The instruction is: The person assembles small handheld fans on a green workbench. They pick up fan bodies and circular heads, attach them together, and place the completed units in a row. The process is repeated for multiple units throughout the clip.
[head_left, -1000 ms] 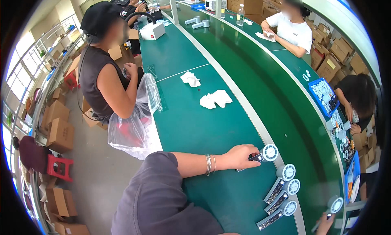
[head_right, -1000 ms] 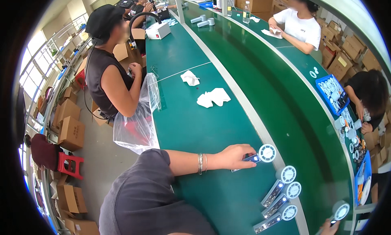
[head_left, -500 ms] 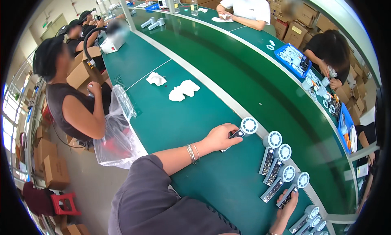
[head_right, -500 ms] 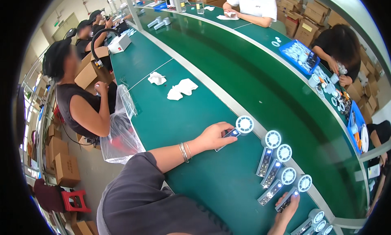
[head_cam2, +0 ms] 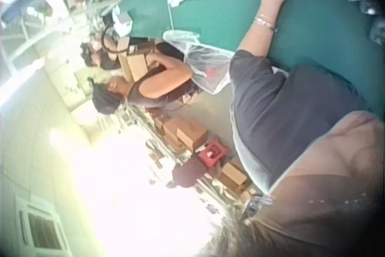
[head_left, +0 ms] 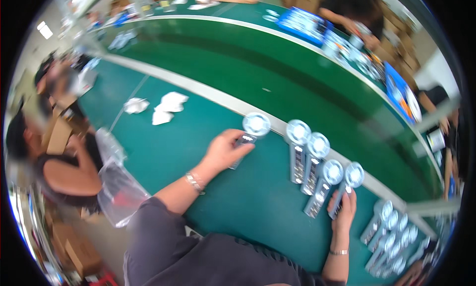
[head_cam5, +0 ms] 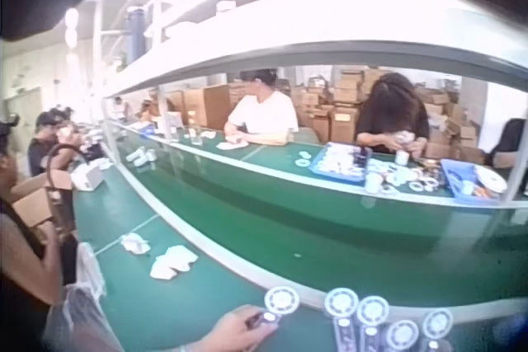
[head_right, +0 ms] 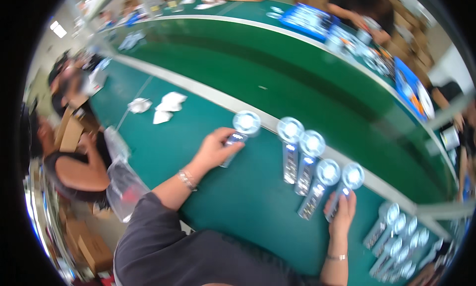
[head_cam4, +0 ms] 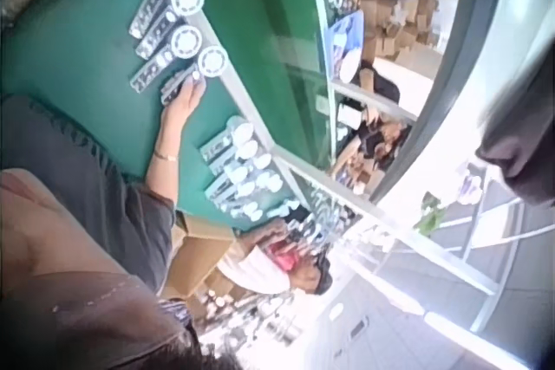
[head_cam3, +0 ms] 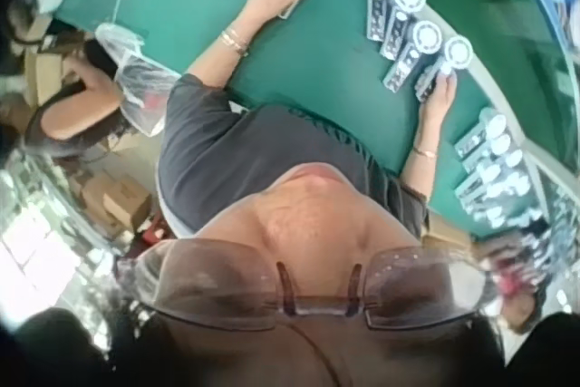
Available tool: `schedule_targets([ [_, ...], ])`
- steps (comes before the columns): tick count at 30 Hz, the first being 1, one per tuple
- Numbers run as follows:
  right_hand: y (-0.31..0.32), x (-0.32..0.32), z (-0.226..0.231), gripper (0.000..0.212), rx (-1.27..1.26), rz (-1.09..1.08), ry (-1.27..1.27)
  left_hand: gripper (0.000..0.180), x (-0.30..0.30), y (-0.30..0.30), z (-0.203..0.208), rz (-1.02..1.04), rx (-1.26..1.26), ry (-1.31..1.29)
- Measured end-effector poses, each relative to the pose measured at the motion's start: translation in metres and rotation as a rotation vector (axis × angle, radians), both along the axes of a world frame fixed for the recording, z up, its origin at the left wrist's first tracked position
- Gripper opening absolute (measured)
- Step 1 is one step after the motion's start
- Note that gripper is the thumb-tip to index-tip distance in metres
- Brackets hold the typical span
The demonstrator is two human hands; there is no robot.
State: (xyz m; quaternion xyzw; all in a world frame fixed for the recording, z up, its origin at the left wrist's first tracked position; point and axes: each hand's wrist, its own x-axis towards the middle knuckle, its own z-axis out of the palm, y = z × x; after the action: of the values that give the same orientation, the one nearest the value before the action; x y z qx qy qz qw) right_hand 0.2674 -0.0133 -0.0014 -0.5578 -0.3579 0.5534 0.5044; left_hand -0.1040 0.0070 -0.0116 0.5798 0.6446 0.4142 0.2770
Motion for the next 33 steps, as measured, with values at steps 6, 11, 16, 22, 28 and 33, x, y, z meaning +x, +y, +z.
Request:
schedule_targets([
  [6, 0.008, 0.004, 0.001, 0.034, 0.009, 0.091, 0.061, 0.032, -0.002, -0.002, -0.011, 0.033, -0.038, -0.221],
  [11, 0.005, 0.01, -0.003, 0.034, 0.05, 0.093, 0.067, 0.032, 0.005, -0.001, 0.0, 0.018, -0.084, -0.214],
  [16, 0.004, 0.007, -0.001, 0.035, 0.042, 0.075, 0.089, 0.033, 0.004, -0.001, 0.002, 0.03, -0.087, -0.177],
  [22, 0.003, 0.005, -0.003, 0.037, 0.096, 0.107, 0.098, 0.033, 0.002, -0.002, 0.002, 0.026, -0.088, -0.198],
  [28, 0.003, 0.006, -0.004, 0.037, 0.116, 0.107, 0.136, 0.032, 0.002, -0.001, 0.002, 0.013, -0.088, -0.209],
  [33, 0.003, 0.006, -0.006, 0.035, 0.132, 0.111, 0.118, 0.032, 0.001, -0.001, -0.001, 0.001, -0.077, -0.211],
])
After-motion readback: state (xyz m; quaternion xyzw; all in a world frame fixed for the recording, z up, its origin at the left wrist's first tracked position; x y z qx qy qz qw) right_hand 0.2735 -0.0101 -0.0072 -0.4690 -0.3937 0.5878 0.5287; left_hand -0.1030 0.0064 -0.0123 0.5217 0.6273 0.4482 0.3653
